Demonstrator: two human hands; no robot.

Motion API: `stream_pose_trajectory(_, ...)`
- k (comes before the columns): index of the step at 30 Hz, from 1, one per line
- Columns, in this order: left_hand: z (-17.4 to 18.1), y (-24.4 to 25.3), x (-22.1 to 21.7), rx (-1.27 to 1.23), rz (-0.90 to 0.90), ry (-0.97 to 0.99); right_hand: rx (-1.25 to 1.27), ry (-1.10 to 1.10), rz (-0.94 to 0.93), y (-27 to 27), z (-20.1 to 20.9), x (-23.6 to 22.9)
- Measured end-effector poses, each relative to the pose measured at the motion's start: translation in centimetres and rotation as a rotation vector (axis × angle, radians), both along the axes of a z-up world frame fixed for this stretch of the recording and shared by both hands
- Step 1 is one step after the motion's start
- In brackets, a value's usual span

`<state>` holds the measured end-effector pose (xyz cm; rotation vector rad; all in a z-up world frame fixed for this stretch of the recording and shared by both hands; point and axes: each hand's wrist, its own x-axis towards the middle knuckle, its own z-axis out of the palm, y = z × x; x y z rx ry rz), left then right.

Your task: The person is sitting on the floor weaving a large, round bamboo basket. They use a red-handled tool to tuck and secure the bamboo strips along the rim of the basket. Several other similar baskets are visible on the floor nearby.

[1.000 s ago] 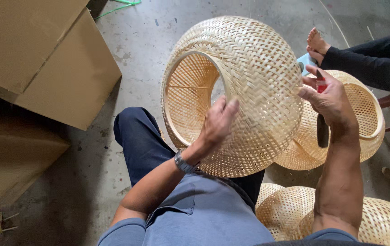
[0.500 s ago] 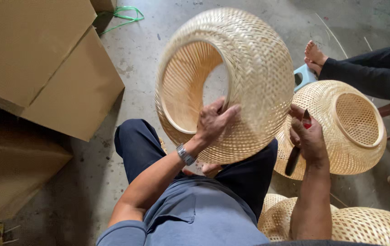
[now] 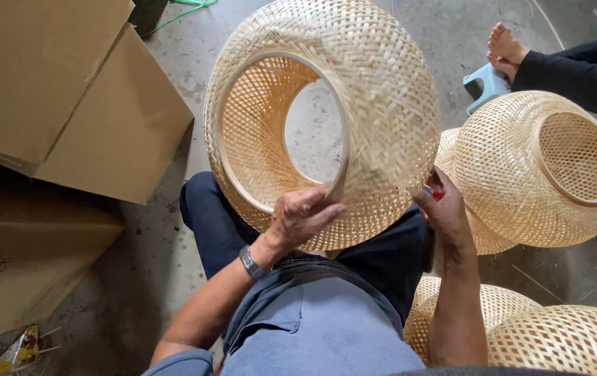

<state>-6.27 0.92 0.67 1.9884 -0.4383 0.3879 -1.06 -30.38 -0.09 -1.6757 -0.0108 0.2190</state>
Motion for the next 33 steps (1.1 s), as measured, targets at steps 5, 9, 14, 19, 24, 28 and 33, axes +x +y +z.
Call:
stream_pose_trajectory(5, -0.1, -0.9, -2.5, -0.052, -0.038, -0.004, -0.036, 0.035, -0.032, -0.7, -0.1, -1.8)
stream_pose_trajectory(9, -0.7, -1.4, -3.8, -0.017, -0.069, -0.019, -0.069, 0.155, -0.084, -1.5, -0.6, -3.3)
stream_pose_trajectory(14, -1.6, -1.8, -4.3, 0.035, -0.076, -0.011, 0.024, 0.257, -0.118, -2.7, -2.1, -4.7)
stream_pose_trajectory(19, -2.3, -1.8, -4.3, 0.072, -0.083, -0.043, 0.027, 0.254, -0.128, -3.4, -3.4, -5.3)
stream_pose_trajectory(24, -2.2, -1.8, -4.5, 0.086, -0.084, -0.058, 0.022, 0.289, -0.090, -4.1, -3.4, -5.2)
stream_pose_trajectory(28, -2.1, -1.8, -4.8, 0.123, -0.091, -0.039, -0.123, 0.216, -0.316, -4.5, 0.9, -4.2)
stream_pose_trajectory(33, -2.2, -1.9, -4.9, 0.103, -0.100, -0.019, -0.609, -0.252, -0.109, -2.5, 9.3, 0.8)
